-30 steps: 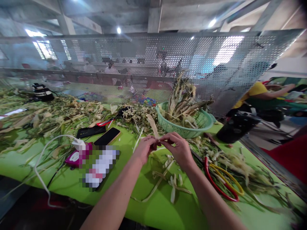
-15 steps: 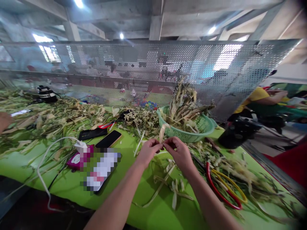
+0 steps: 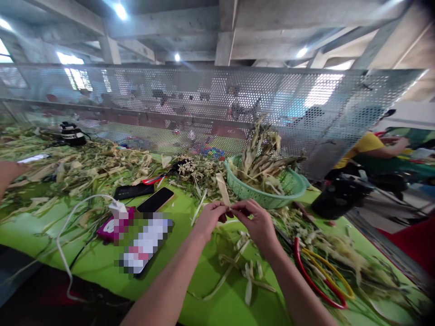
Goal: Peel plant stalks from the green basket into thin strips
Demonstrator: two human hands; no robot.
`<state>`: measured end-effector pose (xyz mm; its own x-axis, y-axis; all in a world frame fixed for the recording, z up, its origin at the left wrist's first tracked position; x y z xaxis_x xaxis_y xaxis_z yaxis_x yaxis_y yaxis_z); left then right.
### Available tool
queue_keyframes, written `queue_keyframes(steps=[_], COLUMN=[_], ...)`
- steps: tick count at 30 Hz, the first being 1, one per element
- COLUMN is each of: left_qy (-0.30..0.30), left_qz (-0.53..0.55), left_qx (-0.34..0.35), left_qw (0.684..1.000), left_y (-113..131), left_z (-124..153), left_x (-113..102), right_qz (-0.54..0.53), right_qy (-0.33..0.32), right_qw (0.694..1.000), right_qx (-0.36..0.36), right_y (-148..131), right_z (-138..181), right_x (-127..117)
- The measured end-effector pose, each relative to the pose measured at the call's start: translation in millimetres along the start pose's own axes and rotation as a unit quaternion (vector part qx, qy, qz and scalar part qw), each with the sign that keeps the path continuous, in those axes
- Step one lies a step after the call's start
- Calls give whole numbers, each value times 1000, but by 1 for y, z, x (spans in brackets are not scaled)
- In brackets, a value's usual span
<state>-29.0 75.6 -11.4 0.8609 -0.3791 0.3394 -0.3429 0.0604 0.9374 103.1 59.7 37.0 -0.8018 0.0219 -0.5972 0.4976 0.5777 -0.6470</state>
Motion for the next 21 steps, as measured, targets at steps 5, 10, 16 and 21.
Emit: queue_keyframes(steps=[5,10,16,21], left_qy=[11,5,1,20], left_qz=[19,-5,-36,15], left_qx=[-3,6,17,12], left_qw=[1000,1000,999,1000], left_y=[1,4,10,5], left_z=[0,1,4,3], left_x=[1,5,10,4], right_qz=[24,19,-49,-37], right_qy=[-10,7,25,4], right_qw=[1000,999,996,999], right_qx=[10,34,63,15], right_y=[-1,2,9,1], right_z=[-1,1,1,0], right_x=[2,1,2,3])
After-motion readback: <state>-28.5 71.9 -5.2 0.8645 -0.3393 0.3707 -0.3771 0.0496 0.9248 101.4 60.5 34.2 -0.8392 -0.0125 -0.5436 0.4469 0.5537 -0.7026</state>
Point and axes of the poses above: each hand's wrist, its own z-axis away from the middle knuckle, its own x-axis out of the palm, y = z × x, the point moved 6 cm from there along -z, towards the middle knuckle, and after that the axes turned 10 degrees about -y, right-handed, at the moved point
